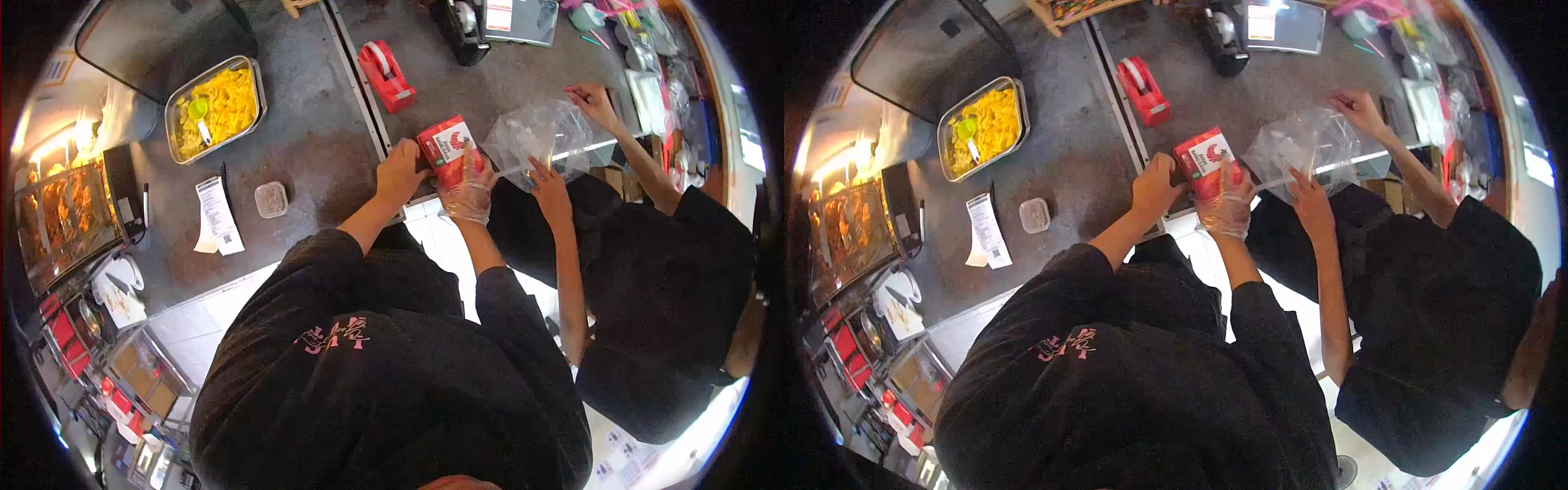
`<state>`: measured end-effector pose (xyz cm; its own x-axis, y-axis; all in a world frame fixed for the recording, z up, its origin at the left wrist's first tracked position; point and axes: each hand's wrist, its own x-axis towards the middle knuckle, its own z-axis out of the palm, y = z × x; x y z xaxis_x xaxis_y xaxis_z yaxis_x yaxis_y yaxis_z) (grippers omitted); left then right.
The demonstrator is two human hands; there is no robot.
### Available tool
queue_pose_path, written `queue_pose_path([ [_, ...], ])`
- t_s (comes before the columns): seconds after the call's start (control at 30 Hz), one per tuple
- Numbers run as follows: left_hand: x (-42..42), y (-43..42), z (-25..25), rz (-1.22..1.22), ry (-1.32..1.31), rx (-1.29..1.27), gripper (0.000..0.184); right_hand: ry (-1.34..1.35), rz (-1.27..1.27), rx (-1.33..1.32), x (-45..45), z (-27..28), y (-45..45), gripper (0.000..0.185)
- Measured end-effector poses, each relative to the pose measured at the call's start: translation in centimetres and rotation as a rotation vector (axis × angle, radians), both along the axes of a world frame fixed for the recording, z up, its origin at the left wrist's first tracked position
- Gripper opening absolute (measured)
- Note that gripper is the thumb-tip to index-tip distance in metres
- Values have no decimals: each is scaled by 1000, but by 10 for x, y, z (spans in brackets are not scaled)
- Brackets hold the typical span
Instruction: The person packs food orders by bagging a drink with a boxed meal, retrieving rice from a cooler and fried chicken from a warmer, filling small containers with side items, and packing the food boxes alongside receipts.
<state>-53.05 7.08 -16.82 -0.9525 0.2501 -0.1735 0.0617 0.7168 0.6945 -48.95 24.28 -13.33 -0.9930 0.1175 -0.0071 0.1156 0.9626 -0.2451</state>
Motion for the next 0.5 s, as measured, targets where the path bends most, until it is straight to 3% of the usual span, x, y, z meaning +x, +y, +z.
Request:
queue_pose_path([
  [0.03,3,-2,0,26,224,72,41,0,11,2,-1,-5,-1,109],
  [0.07,1,-2,0,34,226,76,41,27,2,-20,-1,-10,-1,107],
  [0.17,-3,-6,-7,-381,800,89,26,63,23,9,5,-6,6,103],
  [0.2,-9,-2,-16,-366,788,142,18,81,64,39,3,-5,3,100],
  [0.27,-20,-5,-18,-471,757,79,26,115,99,-44,-9,-10,6,98],
  [0.33,-21,-8,-9,-412,826,-46,43,123,107,-35,-23,-21,17,100],
  [0.43,1,-35,28,-267,723,27,56,66,45,105,-41,-25,24,105],
  [0.5,28,-84,59,-225,707,38,53,20,-76,174,-52,-3,18,109],
])
